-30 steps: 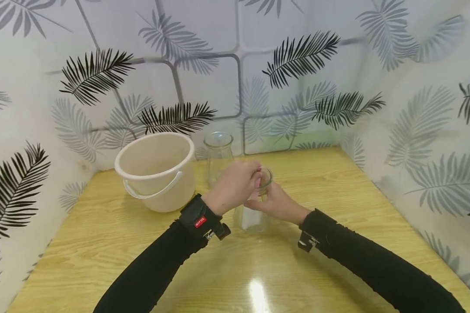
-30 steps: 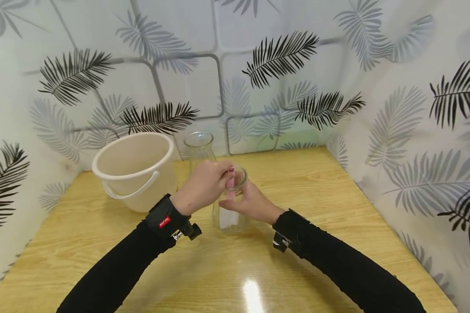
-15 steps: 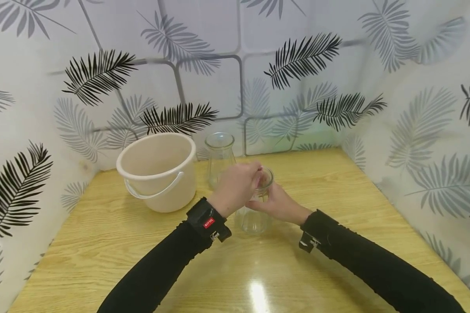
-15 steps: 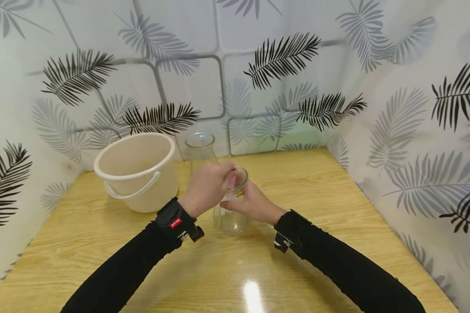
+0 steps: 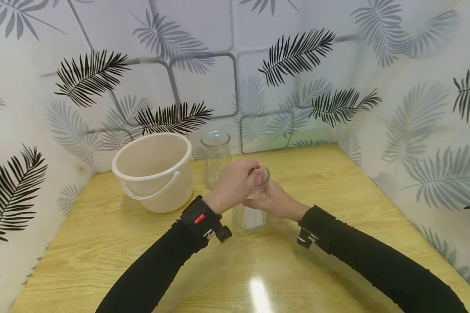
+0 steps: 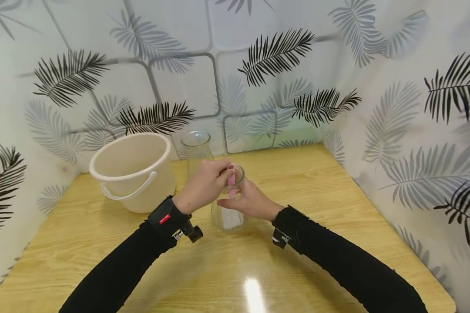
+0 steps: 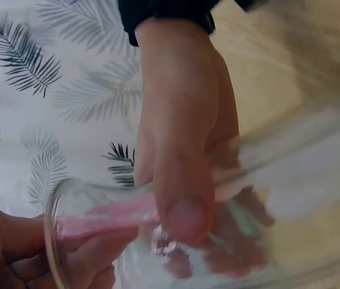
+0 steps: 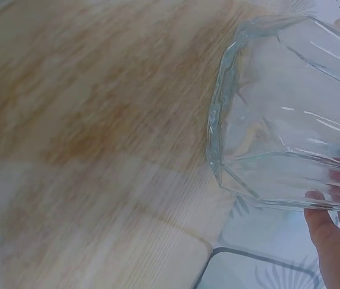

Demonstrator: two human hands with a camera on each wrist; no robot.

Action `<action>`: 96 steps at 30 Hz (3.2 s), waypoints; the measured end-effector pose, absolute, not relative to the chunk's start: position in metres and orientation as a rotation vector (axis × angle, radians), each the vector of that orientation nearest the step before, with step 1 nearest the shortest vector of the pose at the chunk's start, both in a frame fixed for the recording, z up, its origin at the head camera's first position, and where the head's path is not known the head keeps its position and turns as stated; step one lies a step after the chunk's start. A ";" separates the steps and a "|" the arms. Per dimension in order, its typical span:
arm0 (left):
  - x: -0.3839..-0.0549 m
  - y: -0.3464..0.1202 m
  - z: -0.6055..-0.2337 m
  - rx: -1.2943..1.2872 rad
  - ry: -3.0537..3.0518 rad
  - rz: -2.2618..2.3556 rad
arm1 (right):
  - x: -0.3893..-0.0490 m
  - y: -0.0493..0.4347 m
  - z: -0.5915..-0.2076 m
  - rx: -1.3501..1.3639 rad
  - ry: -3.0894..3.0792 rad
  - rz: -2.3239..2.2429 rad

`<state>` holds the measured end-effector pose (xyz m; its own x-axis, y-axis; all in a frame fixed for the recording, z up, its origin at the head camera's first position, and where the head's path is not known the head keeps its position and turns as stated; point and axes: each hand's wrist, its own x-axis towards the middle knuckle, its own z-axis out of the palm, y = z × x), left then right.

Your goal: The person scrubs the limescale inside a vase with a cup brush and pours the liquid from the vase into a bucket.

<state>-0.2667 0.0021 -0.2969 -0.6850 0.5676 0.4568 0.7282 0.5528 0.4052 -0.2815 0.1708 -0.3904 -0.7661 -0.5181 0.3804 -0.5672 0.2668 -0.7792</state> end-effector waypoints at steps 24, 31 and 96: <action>-0.266 -0.003 -0.290 -0.928 -2.452 -0.173 | -0.289 0.173 -0.399 1.020 -2.479 1.560; -0.271 -0.002 -0.308 -0.878 -2.379 -0.166 | -0.289 0.170 -0.403 0.998 -2.481 1.570; -0.286 -0.015 -0.320 -1.029 -2.301 -0.840 | -0.268 0.189 -0.315 1.048 -2.217 0.822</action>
<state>-0.2864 -0.0148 -0.3197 -0.6024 0.4848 0.6341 0.7793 0.5292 0.3357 -0.2678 0.1889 -0.3148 -0.5461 -0.4749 0.6901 -0.8101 0.5093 -0.2906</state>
